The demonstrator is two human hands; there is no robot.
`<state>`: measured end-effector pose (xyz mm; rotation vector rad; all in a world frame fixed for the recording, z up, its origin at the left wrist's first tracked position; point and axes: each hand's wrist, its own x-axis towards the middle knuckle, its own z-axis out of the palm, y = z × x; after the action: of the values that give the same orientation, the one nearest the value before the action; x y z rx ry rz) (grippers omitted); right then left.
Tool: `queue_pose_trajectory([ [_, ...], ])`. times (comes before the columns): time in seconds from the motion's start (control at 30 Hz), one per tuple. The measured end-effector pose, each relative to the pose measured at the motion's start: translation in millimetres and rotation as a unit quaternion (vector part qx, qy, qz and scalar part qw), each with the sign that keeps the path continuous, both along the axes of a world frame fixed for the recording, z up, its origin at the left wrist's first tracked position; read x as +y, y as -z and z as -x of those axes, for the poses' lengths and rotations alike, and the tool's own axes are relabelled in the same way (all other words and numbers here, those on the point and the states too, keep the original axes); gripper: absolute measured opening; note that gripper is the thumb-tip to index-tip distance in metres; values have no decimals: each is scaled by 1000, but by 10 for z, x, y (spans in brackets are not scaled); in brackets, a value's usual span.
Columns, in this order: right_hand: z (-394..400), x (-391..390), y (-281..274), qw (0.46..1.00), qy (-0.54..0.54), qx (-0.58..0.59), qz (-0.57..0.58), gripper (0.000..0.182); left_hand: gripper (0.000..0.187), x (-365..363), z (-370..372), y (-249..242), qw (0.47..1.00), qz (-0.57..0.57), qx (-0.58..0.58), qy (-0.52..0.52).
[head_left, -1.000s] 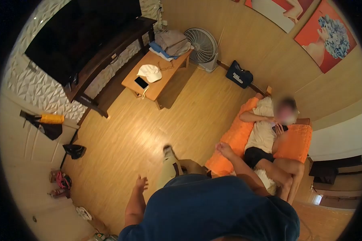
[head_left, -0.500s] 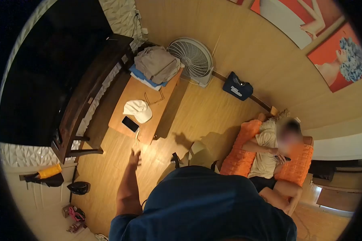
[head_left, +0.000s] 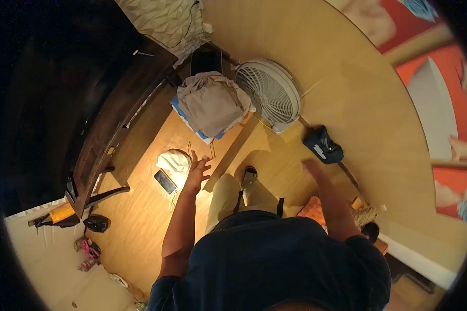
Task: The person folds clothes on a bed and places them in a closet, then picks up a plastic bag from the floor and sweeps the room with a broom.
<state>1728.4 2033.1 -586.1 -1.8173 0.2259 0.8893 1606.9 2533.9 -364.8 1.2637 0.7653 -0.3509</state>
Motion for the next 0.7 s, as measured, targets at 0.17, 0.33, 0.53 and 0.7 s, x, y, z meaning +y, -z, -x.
queue_pose_trajectory([
  [0.17, -1779, 1704, -1308, 999, 15, 29, -5, 28, 84, 507, -657, 160, 996, -19, 40, -79],
  [0.33, -2535, 2893, -1209, 997, -9, 57, 43, 45, 89, 1236, -1497, 760, 991, -101, 63, -66],
  [0.53, -3297, 4162, -955, 991, -126, 38, 31, 63, 96, 1577, -2153, 1571, 982, 6, 32, -188],
  [0.7, -3784, 4980, -23, 983, -181, 1, 9, 76, 106, 1590, -2345, 2188, 980, 18, 14, -198],
])
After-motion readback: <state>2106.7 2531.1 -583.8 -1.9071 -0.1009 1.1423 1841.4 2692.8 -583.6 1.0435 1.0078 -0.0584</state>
